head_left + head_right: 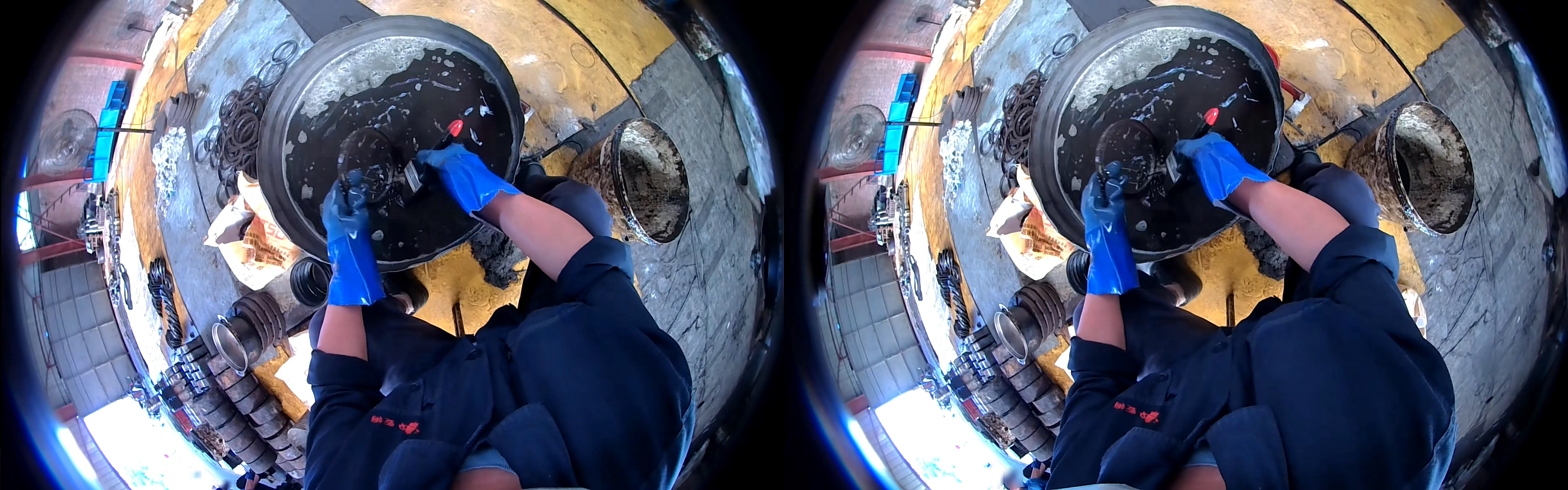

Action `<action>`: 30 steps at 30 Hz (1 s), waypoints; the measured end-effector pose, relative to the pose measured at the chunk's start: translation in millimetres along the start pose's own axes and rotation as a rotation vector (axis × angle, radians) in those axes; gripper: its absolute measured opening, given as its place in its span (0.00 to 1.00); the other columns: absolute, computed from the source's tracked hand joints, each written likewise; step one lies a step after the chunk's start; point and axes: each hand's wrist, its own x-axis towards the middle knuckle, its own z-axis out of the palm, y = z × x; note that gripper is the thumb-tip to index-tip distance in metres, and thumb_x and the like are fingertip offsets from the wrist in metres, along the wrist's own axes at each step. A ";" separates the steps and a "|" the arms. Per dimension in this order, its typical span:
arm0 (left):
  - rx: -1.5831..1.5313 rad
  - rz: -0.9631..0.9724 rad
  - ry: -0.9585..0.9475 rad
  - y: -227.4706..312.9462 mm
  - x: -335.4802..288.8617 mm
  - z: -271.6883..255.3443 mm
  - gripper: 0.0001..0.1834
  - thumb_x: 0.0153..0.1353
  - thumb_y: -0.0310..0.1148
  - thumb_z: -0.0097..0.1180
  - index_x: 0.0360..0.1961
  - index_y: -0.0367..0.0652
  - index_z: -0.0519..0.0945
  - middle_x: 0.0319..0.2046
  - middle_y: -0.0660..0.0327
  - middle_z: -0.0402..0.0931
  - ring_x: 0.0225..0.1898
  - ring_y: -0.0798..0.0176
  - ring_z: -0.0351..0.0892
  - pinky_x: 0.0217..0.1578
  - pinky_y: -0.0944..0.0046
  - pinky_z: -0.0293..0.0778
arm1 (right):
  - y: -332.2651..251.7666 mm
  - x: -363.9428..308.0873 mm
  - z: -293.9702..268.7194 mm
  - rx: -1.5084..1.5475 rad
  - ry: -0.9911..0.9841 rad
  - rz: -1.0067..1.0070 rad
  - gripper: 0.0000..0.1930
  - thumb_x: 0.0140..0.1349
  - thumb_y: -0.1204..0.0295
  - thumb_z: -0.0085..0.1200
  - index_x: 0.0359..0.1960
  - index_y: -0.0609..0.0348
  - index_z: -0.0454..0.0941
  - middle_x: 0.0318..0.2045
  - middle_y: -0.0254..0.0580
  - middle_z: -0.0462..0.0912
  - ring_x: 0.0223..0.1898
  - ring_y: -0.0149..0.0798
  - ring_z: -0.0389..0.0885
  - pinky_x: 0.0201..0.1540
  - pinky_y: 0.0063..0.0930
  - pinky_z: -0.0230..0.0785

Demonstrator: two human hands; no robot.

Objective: The person cleans a metal ring using a brush and a bowl of liquid. The person uses a brush to scrub the ring while holding it with a gloved hand.

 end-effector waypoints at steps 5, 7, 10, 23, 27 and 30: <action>-0.293 -0.051 0.079 38.0 -4.1 16.5 0.19 0.68 0.32 0.55 0.57 0.35 0.74 0.54 0.50 0.78 0.52 0.51 0.79 0.56 0.54 0.74 | -3.3 19.3 -2.6 0.505 0.030 0.523 0.22 0.63 0.55 0.58 0.45 0.63 0.82 0.35 0.46 0.85 0.32 0.38 0.80 0.41 0.34 0.73; -0.474 -0.101 0.013 22.7 2.9 10.7 0.19 0.68 0.31 0.54 0.57 0.35 0.74 0.54 0.50 0.77 0.52 0.50 0.79 0.57 0.53 0.73 | 3.1 25.8 3.4 0.516 -0.031 0.431 0.24 0.63 0.51 0.59 0.46 0.61 0.82 0.36 0.45 0.85 0.34 0.37 0.80 0.42 0.32 0.72; -0.537 -0.215 -0.066 18.8 6.1 18.5 0.19 0.67 0.29 0.54 0.57 0.33 0.74 0.53 0.48 0.77 0.54 0.51 0.78 0.57 0.56 0.73 | 26.4 40.5 1.2 0.217 -0.115 0.400 0.24 0.63 0.48 0.58 0.46 0.57 0.83 0.39 0.43 0.86 0.40 0.36 0.81 0.45 0.31 0.72; 0.677 0.273 -0.285 41.7 7.9 23.7 0.20 0.55 0.29 0.64 0.50 0.38 0.80 0.47 0.49 0.81 0.49 0.49 0.81 0.52 0.59 0.75 | -14.3 24.0 -6.9 -0.559 -0.120 -0.395 0.16 0.56 0.63 0.62 0.48 0.44 0.82 0.46 0.41 0.83 0.49 0.50 0.81 0.51 0.41 0.74; 0.280 -0.077 -0.207 44.4 3.0 15.1 0.16 0.61 0.29 0.61 0.50 0.36 0.81 0.41 0.59 0.83 0.42 0.64 0.81 0.47 0.65 0.75 | 5.8 37.0 -10.5 -0.473 -0.054 0.339 0.13 0.62 0.59 0.60 0.44 0.49 0.83 0.41 0.45 0.86 0.46 0.50 0.83 0.49 0.38 0.75; 0.123 -0.189 -0.142 45.6 2.2 13.9 0.14 0.63 0.29 0.59 0.50 0.37 0.81 0.40 0.63 0.83 0.42 0.70 0.78 0.47 0.70 0.73 | 16.1 43.9 -25.3 0.144 0.096 0.323 0.16 0.61 0.59 0.61 0.44 0.57 0.83 0.36 0.41 0.87 0.40 0.34 0.85 0.46 0.30 0.76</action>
